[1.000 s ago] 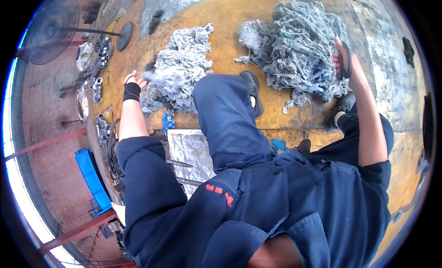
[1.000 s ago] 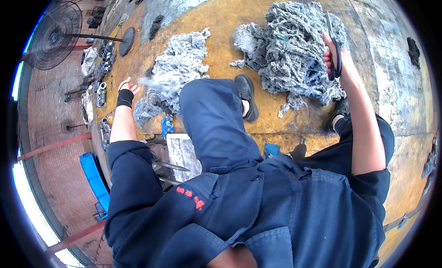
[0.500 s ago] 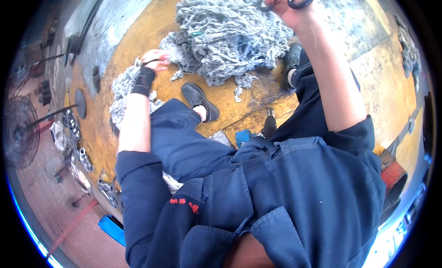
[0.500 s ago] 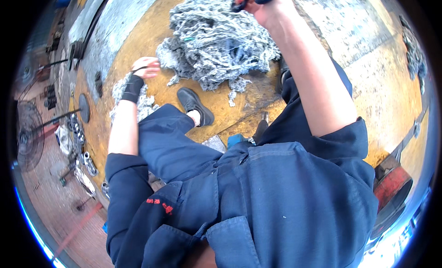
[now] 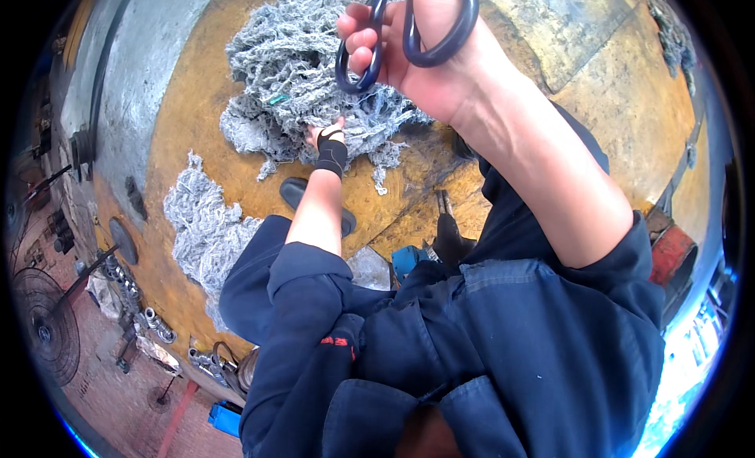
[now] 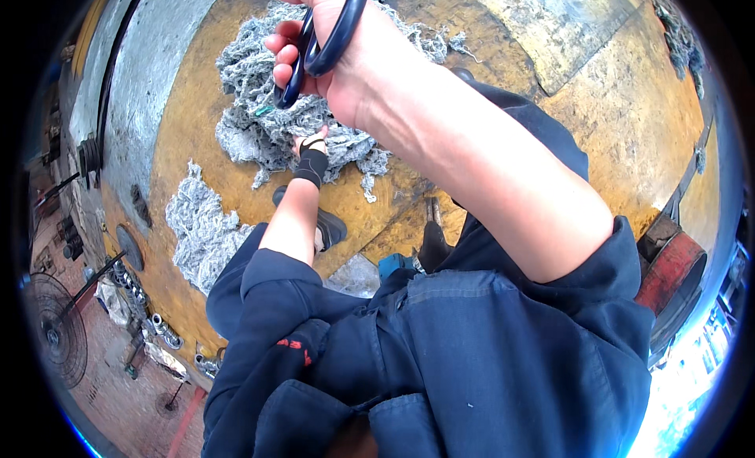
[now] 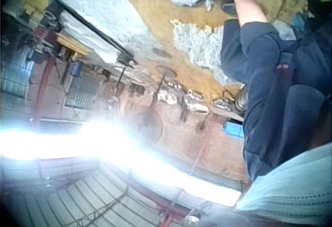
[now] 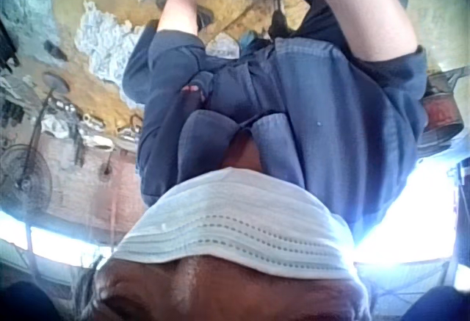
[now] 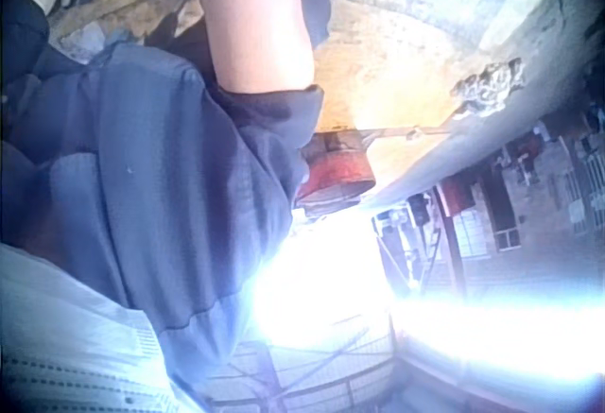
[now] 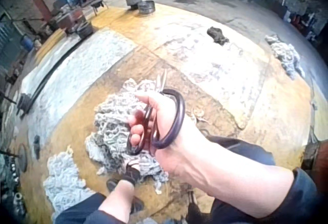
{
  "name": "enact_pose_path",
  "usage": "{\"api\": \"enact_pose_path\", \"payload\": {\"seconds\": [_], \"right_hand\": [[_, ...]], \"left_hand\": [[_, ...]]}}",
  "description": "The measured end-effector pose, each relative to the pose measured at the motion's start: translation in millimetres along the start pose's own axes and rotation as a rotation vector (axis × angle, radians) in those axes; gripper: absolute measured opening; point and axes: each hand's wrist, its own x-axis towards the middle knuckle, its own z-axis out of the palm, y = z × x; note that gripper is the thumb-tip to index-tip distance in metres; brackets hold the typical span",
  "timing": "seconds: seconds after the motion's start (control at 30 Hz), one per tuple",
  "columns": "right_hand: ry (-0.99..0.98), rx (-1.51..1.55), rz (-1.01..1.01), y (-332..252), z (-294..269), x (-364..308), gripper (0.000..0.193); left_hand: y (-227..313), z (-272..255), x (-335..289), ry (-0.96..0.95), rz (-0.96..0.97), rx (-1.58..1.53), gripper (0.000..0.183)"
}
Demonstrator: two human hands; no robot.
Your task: The person uses scissors to cut through a large pile of tangled metal shavings while sitting on the floor.
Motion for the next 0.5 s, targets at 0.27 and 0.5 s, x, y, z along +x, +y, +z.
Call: {"api": "enact_pose_path", "payload": {"seconds": [0.27, 0.5], "right_hand": [[-0.047, -0.041, -0.118, -7.0, 2.6, 15.9, 0.026], [-0.102, -0.369, -0.348, 4.8, 0.6, 16.1, 0.027]], "left_hand": [[-92.2, -60.4, 40.0, -0.068, 0.636, 0.297, 0.034], [-70.0, -150.3, -22.5, -0.216, 0.284, -0.683, 0.049]]}}
